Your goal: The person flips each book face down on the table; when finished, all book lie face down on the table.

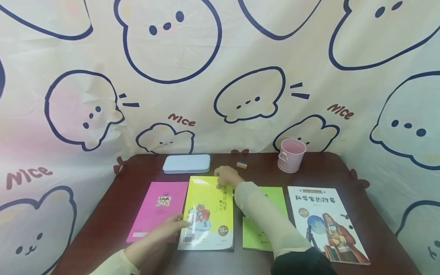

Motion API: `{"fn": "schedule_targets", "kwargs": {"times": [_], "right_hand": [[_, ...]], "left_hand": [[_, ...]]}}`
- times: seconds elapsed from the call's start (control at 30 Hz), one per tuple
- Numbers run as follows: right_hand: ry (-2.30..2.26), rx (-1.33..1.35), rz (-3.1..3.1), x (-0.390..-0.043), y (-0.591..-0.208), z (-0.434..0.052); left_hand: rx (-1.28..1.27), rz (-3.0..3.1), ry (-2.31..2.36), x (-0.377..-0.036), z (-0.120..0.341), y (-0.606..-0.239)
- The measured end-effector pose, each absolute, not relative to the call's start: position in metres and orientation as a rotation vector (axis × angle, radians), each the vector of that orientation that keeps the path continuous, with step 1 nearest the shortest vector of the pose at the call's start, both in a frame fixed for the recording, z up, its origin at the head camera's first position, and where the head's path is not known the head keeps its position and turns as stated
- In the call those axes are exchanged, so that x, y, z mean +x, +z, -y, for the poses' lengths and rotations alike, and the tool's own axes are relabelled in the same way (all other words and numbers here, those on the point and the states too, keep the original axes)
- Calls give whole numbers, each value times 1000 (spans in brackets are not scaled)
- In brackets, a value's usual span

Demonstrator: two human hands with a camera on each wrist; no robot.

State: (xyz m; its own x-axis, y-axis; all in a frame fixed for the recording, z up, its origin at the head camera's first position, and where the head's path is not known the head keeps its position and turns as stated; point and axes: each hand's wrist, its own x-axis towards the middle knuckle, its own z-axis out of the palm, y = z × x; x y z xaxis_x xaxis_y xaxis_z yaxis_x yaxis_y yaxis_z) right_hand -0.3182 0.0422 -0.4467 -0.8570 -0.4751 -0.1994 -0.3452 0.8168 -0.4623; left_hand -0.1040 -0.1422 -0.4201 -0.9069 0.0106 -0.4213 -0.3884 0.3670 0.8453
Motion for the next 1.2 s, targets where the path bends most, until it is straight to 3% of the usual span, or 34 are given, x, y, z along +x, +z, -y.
{"fn": "schedule_targets", "kwargs": {"times": [0.17, 0.7, 1.0, 1.2], "right_hand": [[-632, -546, -2739, -319, -449, -39], [-518, -517, -2830, -320, -453, -30], [228, -722, -2978, -311, -454, -18], [402, -690, -2991, -302, -448, -9]], "left_hand": [[-471, -2174, 1681, -107, 143, -421], [-484, -1902, 1926, -104, 146, -430], [-469, -1870, 1940, -102, 149, -434], [-486, -1807, 1978, -98, 151, -435]]}}
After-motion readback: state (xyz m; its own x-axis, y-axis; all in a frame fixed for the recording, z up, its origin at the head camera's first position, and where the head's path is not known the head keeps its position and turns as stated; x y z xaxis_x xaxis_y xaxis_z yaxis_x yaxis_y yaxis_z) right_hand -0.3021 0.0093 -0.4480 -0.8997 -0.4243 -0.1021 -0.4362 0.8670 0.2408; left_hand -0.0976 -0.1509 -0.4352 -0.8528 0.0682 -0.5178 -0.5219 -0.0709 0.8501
